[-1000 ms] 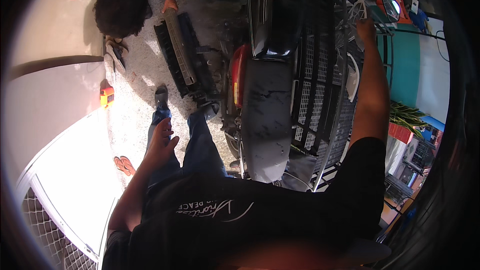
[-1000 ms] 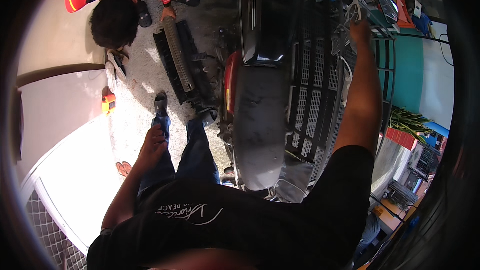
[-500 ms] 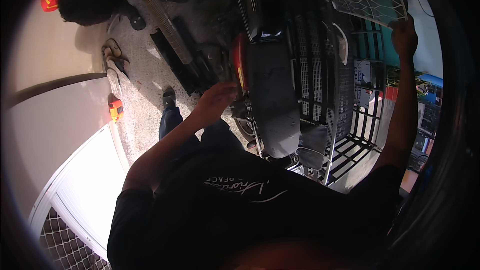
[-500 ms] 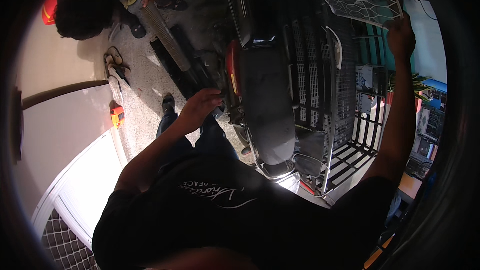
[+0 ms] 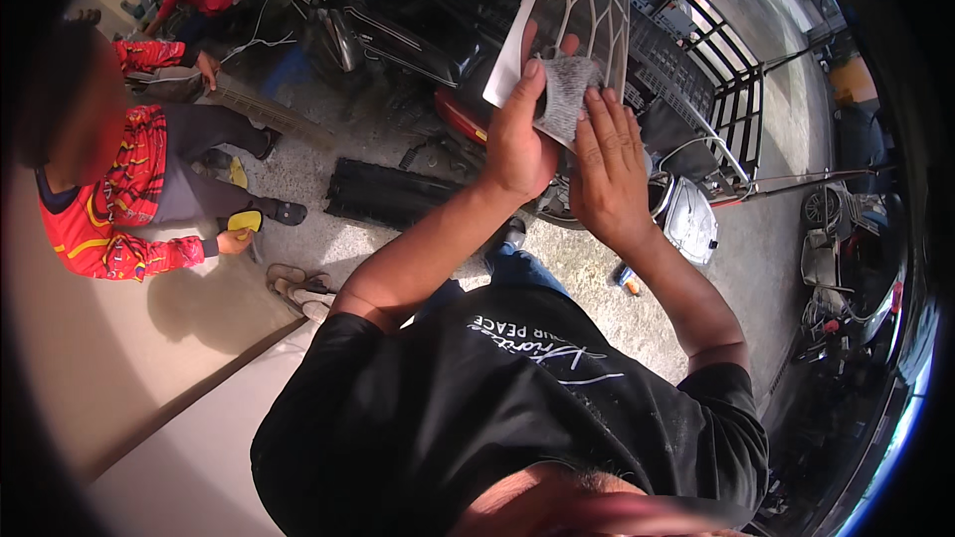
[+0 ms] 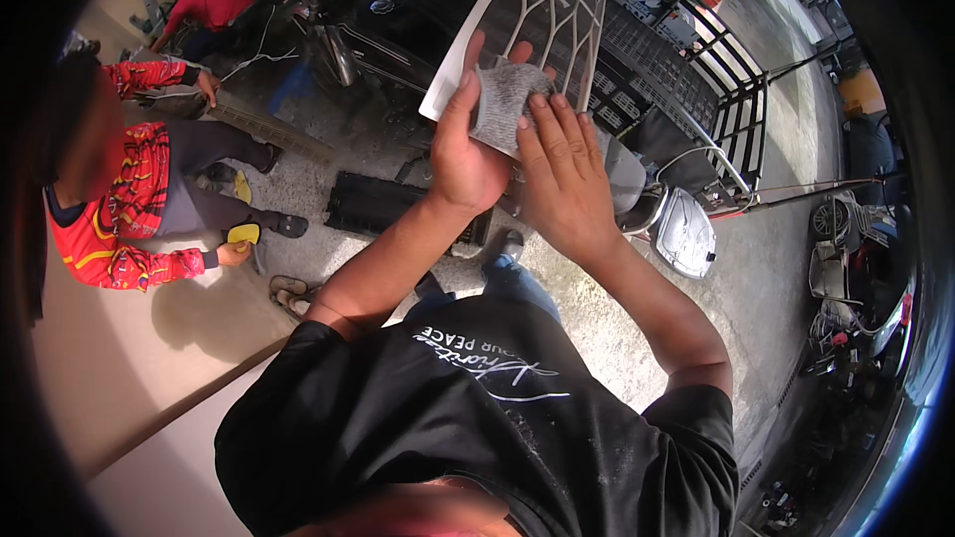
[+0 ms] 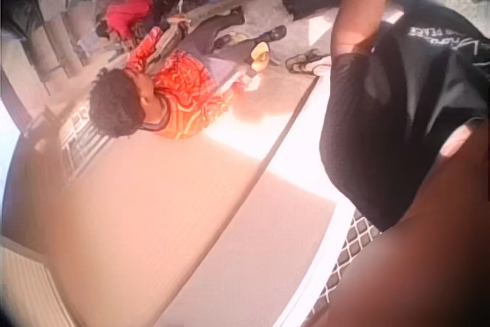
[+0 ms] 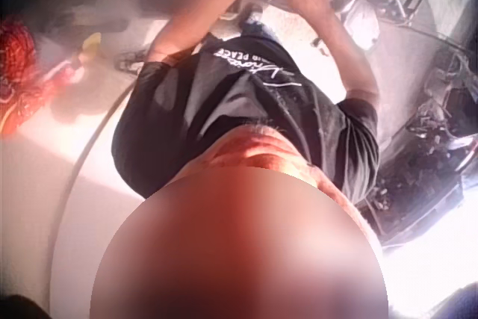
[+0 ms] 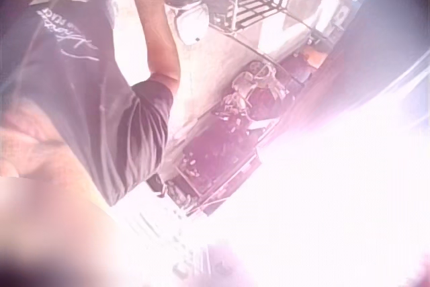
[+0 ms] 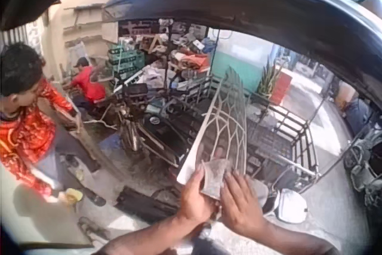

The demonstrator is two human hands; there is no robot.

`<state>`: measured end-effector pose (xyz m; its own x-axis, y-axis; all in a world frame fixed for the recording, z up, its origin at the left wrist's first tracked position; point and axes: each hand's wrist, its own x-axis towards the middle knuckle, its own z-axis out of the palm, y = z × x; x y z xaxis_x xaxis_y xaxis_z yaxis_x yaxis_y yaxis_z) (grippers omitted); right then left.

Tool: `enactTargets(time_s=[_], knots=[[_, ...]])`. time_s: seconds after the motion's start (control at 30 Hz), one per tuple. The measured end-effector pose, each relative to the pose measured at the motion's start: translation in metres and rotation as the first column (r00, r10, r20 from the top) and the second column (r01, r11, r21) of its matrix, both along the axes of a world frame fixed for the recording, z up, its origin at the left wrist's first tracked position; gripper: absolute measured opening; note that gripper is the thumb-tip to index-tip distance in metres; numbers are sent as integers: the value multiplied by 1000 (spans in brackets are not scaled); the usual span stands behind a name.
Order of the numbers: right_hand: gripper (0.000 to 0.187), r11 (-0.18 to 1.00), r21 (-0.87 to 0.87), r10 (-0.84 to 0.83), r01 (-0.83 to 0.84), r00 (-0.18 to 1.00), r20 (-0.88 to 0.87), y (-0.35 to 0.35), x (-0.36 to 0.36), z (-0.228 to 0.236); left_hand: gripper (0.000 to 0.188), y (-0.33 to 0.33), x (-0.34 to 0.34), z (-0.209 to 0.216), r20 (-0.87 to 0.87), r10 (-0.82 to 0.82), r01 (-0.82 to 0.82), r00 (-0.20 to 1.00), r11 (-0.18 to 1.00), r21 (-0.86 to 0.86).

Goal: The person wipes a white motorcycle grille with a cloth, then cleans a grey electronic control unit with a cloth and tape. The person handles the parts by hand and uses a cloth for cleaning.

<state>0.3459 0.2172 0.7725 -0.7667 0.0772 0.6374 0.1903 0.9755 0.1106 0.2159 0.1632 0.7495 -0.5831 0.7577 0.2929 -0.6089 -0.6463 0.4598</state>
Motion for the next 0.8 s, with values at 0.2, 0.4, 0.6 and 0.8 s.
enactTargets(time_s=[0.2,0.4,0.6,0.8], knots=[[65,937,-236,300,-257,940,166,-22,77,-20,64,-72,44,-40,138,-410,422,902,903,-75],[57,880,-344,364,-328,931,43,-48,124,-54,68,-115,82,-57,-37,-345,333,938,924,-187],[53,884,-244,350,-399,910,-220,-88,163,-110,83,-136,169,-57,-103,-157,131,982,966,-225],[34,869,-493,-225,39,919,-323,-62,280,-101,88,-214,222,-38,-205,-215,137,955,930,-341]])
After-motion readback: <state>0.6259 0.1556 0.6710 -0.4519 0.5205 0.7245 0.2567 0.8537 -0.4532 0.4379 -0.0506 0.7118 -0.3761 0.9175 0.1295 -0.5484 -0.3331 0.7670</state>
